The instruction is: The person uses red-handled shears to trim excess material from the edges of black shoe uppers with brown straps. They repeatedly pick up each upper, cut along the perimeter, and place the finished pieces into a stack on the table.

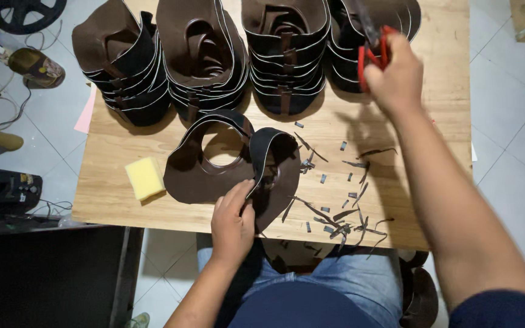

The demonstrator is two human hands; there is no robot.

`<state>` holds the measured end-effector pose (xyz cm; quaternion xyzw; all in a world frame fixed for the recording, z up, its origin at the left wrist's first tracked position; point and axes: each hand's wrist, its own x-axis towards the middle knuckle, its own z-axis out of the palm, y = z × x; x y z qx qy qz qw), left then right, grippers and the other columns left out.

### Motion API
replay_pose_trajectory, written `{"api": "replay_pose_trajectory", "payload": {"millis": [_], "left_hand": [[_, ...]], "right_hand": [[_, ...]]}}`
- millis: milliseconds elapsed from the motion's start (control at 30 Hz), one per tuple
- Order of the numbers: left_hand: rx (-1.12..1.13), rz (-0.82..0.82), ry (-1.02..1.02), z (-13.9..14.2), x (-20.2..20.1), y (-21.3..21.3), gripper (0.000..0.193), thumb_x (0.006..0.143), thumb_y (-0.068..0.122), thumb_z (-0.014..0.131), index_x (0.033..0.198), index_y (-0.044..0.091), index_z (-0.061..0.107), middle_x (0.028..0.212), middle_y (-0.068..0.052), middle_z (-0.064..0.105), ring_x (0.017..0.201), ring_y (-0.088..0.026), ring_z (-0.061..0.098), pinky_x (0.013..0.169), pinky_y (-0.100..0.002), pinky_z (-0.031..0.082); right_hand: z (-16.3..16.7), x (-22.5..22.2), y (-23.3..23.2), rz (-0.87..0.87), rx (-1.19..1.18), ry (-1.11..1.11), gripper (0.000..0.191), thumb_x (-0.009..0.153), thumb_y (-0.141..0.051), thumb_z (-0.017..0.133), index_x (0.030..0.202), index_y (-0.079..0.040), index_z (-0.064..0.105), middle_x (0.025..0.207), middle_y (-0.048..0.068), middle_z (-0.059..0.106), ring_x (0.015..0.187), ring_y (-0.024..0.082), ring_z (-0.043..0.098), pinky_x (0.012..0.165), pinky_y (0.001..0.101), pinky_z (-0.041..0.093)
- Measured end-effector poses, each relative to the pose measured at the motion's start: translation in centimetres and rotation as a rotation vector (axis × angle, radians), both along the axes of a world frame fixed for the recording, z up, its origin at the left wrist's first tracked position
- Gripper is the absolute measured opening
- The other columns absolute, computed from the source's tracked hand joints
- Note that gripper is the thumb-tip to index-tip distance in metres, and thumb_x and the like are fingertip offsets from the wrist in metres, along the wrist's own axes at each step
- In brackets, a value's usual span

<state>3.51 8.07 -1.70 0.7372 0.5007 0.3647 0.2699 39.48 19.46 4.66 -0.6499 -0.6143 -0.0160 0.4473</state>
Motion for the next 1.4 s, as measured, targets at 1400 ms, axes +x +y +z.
{"api": "replay_pose_trajectory", "payload": {"millis": [1400], "left_hand": [[-0.65,-0.279,-1.062,7.4,2.2,-4.2,0.062,0.091,-0.008,0.065,0.145,0.008,0.04,0.135,-0.011,0.059,0.124,-0.02,0.059,0.109,-0.038,0.05]], "right_hand": [[-3.2,-12.6,-28.9,0.485,-0.934,1.051,0.052,0.089,-0.048,0.068,0.11,0.0,0.069,0.071,0.002,0.061,0.057,0.012,0.059,0.053,0.0262,0.051]]}}
